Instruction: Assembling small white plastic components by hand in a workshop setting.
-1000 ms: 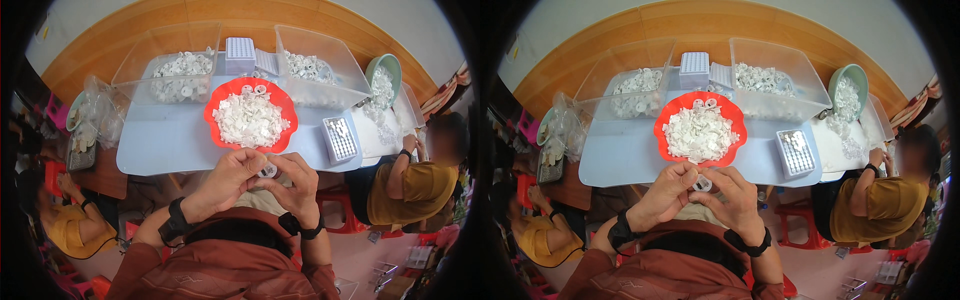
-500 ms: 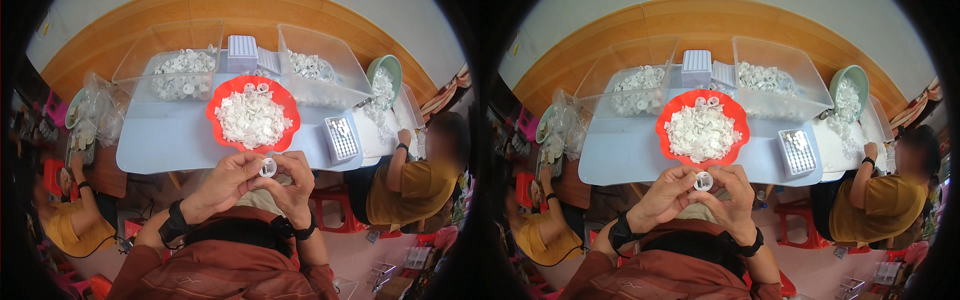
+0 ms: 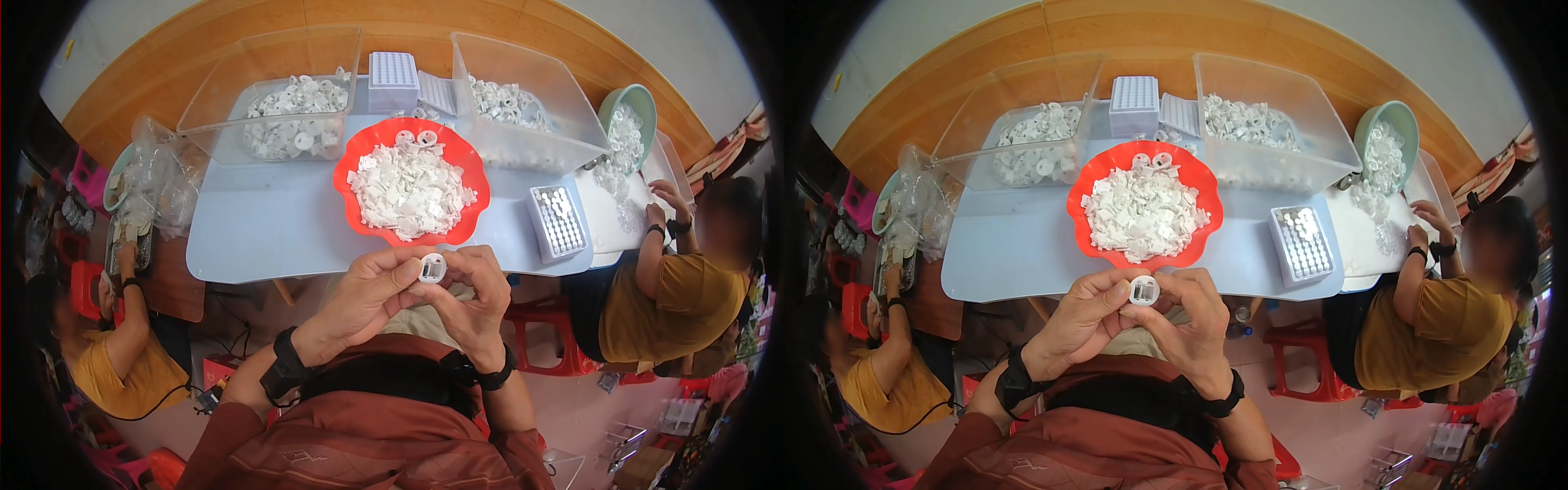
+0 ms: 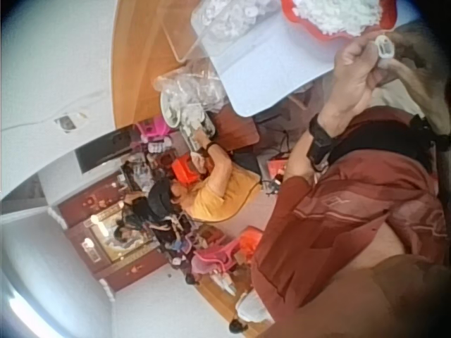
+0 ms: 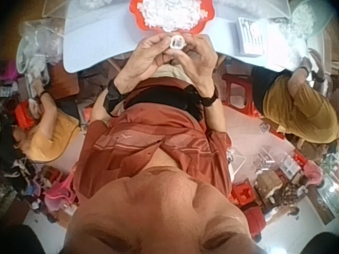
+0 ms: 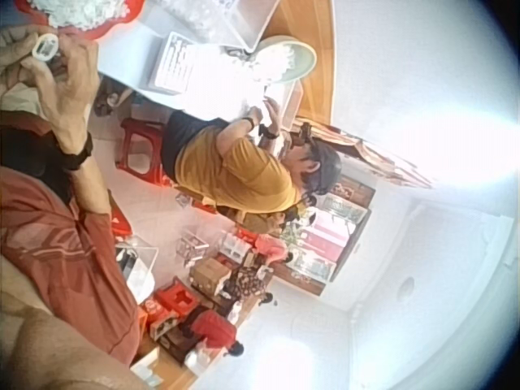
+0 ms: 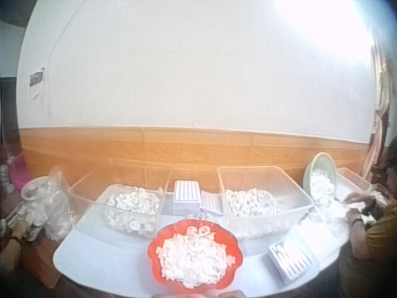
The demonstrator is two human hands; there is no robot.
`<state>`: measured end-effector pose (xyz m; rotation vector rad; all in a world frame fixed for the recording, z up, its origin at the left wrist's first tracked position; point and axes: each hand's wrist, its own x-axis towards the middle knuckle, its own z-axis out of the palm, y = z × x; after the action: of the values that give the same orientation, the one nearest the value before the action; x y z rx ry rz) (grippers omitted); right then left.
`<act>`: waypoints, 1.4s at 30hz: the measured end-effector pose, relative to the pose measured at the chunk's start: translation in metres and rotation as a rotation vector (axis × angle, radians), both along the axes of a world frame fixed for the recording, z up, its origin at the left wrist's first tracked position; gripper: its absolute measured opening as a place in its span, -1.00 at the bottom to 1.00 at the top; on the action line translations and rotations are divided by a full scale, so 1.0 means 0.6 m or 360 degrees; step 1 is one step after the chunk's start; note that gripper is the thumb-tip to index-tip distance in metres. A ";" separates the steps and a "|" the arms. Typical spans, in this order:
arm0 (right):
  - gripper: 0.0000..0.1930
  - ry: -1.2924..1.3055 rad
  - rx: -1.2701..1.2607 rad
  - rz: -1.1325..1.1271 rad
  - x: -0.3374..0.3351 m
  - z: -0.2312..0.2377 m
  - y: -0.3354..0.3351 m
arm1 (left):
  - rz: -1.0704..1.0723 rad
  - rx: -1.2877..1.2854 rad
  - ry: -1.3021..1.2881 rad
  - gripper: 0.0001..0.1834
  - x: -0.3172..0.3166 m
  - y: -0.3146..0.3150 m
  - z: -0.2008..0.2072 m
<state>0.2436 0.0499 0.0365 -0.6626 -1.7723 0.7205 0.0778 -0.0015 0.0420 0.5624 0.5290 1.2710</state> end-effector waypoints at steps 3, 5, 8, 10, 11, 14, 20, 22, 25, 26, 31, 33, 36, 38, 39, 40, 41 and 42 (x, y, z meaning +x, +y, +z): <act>-0.50 -0.0009 -0.0023 -0.0019 0.000 0.001 -0.001 | 0.0038 -0.0048 0.0047 -0.61 0.001 0.000 -0.005; -0.49 -0.0082 -0.0046 0.0089 0.003 0.011 0.002 | 0.0061 -0.0073 0.0055 -0.61 -0.001 0.000 -0.009; -0.58 -0.0172 -0.0107 0.0121 0.020 0.039 -0.005 | 0.0097 -0.0078 0.0038 -0.62 -0.007 0.002 -0.013; -0.65 -0.0067 -0.0101 0.0295 0.035 0.064 -0.005 | 0.0103 -0.0077 0.0006 -0.62 -0.011 -0.001 -0.012; -0.71 0.0056 -0.0092 0.0492 0.044 0.076 -0.005 | 0.0162 -0.0095 0.0044 -0.62 -0.015 -0.003 -0.013; -0.82 0.0672 -0.0646 0.1195 0.057 0.164 -0.034 | 0.0190 -0.0154 0.0006 -0.63 -0.031 0.002 -0.023; -0.77 0.1114 -0.0444 0.1331 0.067 0.216 0.044 | 0.0198 -0.0078 0.0091 -0.66 -0.006 0.005 -0.018; -0.77 0.1092 -0.0536 0.1432 0.133 0.183 -0.114 | 0.0272 -0.0137 0.0102 -0.67 -0.019 -0.009 -0.037; -0.77 0.1033 -0.0563 0.1429 0.157 0.198 -0.112 | 0.0195 -0.0125 0.0088 -0.68 -0.007 -0.007 -0.035; -0.77 0.1014 -0.0583 0.1427 0.158 0.200 -0.113 | 0.0199 -0.0123 0.0105 -0.69 -0.004 -0.006 -0.035; -0.76 0.0930 -0.0688 0.1430 0.164 0.212 -0.095 | 0.0177 -0.0110 0.0112 -0.71 0.005 -0.006 -0.031; -0.76 0.0901 -0.0730 0.1445 0.186 0.221 -0.081 | 0.0172 -0.0122 0.0117 -0.71 0.009 -0.005 -0.029; -0.75 0.0867 -0.0783 0.1486 0.178 0.223 -0.055 | 0.0159 -0.0129 0.0135 -0.71 0.015 0.000 -0.031; -0.75 0.0845 -0.0819 0.1533 0.172 0.222 -0.053 | 0.0160 -0.0143 0.0138 -0.71 0.018 -0.001 -0.032; -0.75 0.0834 -0.0839 0.1566 0.159 0.221 -0.046 | 0.0172 -0.0148 0.0143 -0.71 0.017 -0.005 -0.033; -0.75 0.0823 -0.0858 0.1604 0.161 0.222 -0.039 | 0.0161 -0.0138 0.0150 -0.71 0.013 -0.008 -0.033; -0.74 0.0798 -0.0867 0.1641 0.078 0.216 0.089 | 0.0148 -0.0114 0.0151 -0.71 0.011 -0.006 -0.037; -0.74 0.0773 -0.0874 0.1683 0.156 0.224 -0.031 | 0.0167 -0.0103 0.0152 -0.71 0.010 -0.007 -0.041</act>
<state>0.3372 0.0311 0.1712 0.1961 -1.3673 1.9368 0.0837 -0.0054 0.0174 0.5489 0.6844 1.3260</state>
